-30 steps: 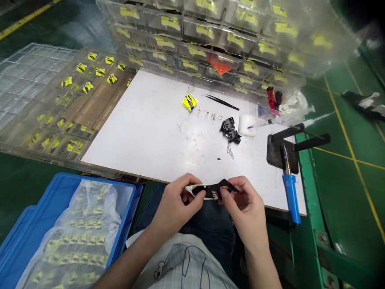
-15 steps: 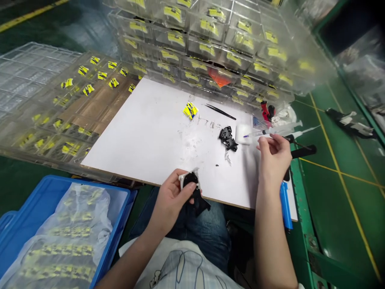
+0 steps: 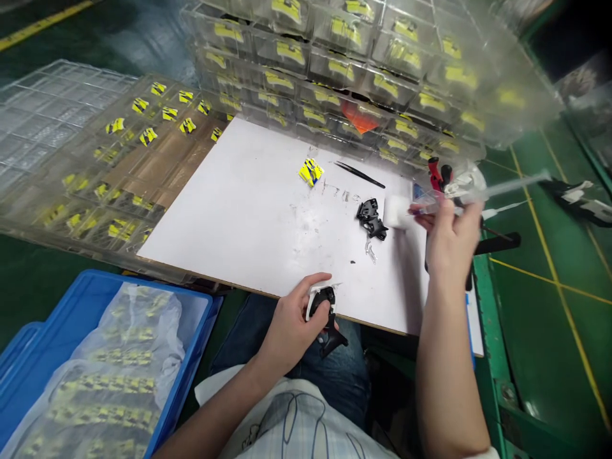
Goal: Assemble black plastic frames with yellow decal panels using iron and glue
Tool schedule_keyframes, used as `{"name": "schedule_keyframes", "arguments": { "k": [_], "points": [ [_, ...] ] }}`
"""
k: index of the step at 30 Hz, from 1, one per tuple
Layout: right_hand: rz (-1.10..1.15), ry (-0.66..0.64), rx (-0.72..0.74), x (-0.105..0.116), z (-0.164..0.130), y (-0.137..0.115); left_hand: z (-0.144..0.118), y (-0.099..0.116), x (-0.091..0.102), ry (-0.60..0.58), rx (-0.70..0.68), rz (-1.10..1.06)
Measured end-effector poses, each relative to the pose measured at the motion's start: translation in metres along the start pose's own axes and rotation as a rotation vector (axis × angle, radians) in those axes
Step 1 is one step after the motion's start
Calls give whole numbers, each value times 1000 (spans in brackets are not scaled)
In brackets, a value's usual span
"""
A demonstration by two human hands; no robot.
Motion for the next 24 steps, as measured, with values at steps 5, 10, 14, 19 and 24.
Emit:
{"name": "schedule_keyframes", "arguments": {
  "k": [5,10,14,19,24],
  "points": [
    [376,-16,-3,30,-64,-47,-1,7,1,13,-68,40],
    [576,-243,-148,14,-113,-43,0,4,2,16,-64,32],
    [865,-212,-282,1,-118,-35,-1,3,1,11,-46,15],
    [1125,-181,-362,-12,-114,-44,-2,3,4,39,-17,-69],
    [1060,-351,-312,-22,-117,-51,-2,0,5,67,-1,-130]
  ]
}}
Point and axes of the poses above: each hand's wrist, its own z-axis towards the middle knuckle, its own x-axis out of the back of the hand, y = z × x, the point moved 10 cm from there along z, towards the middle knuckle, and after that the axes turned 8 degrees about -z, right-handed, at the moved point
